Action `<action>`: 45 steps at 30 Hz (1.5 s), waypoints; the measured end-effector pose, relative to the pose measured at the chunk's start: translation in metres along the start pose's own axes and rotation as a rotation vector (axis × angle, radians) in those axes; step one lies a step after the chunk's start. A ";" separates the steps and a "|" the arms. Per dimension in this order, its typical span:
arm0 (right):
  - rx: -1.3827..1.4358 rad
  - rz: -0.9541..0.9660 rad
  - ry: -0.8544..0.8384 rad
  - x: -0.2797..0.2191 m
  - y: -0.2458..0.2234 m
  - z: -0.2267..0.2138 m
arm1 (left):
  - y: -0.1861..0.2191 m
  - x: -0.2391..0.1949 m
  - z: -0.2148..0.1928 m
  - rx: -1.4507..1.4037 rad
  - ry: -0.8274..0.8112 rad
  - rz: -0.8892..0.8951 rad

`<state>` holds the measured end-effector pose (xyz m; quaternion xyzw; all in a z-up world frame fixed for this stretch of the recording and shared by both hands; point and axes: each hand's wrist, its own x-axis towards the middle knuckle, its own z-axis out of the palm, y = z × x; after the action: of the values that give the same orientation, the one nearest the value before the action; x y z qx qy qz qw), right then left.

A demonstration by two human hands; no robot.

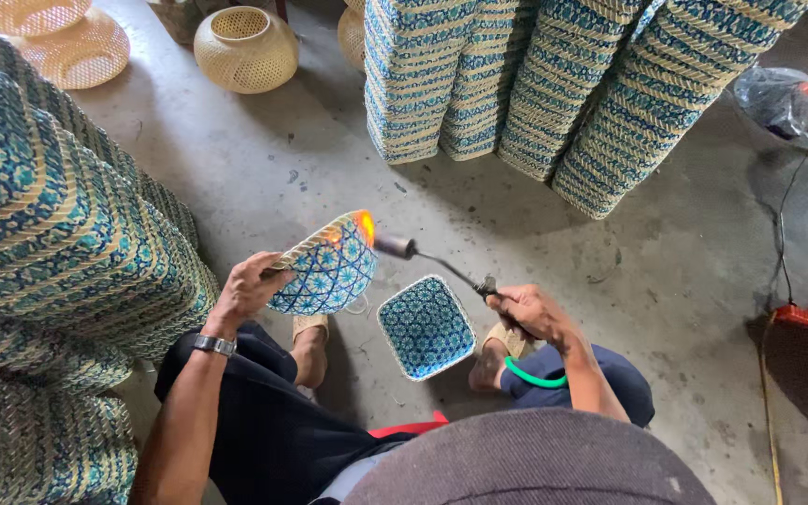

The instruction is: The person uses a handheld torch to apply heat to the surface of woven baskets. They rotate each basket to treat different sides, then place it on a stack and pick up another basket to repeat the process.

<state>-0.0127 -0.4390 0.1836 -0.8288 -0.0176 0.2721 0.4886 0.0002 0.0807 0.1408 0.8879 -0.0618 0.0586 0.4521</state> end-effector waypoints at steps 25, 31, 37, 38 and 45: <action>0.267 -0.113 -0.008 -0.007 0.004 -0.021 | -0.042 0.020 -0.012 -1.056 0.224 -0.231; 0.179 -0.102 0.001 -0.013 0.008 -0.018 | -0.003 0.018 0.001 -1.261 0.241 -0.333; 0.121 -0.120 -0.038 -0.011 0.011 -0.013 | 0.026 0.025 0.019 -1.462 0.394 -0.546; 0.129 -0.134 -0.020 -0.010 0.011 -0.011 | 0.025 0.027 0.023 -1.500 0.403 -0.544; 0.136 -0.166 -0.018 -0.006 0.012 -0.002 | -0.014 0.033 0.056 -1.578 0.498 -0.411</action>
<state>-0.0200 -0.4489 0.1770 -0.7870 -0.0723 0.2388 0.5642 0.0379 0.0420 0.1021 0.2674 0.1793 0.1086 0.9405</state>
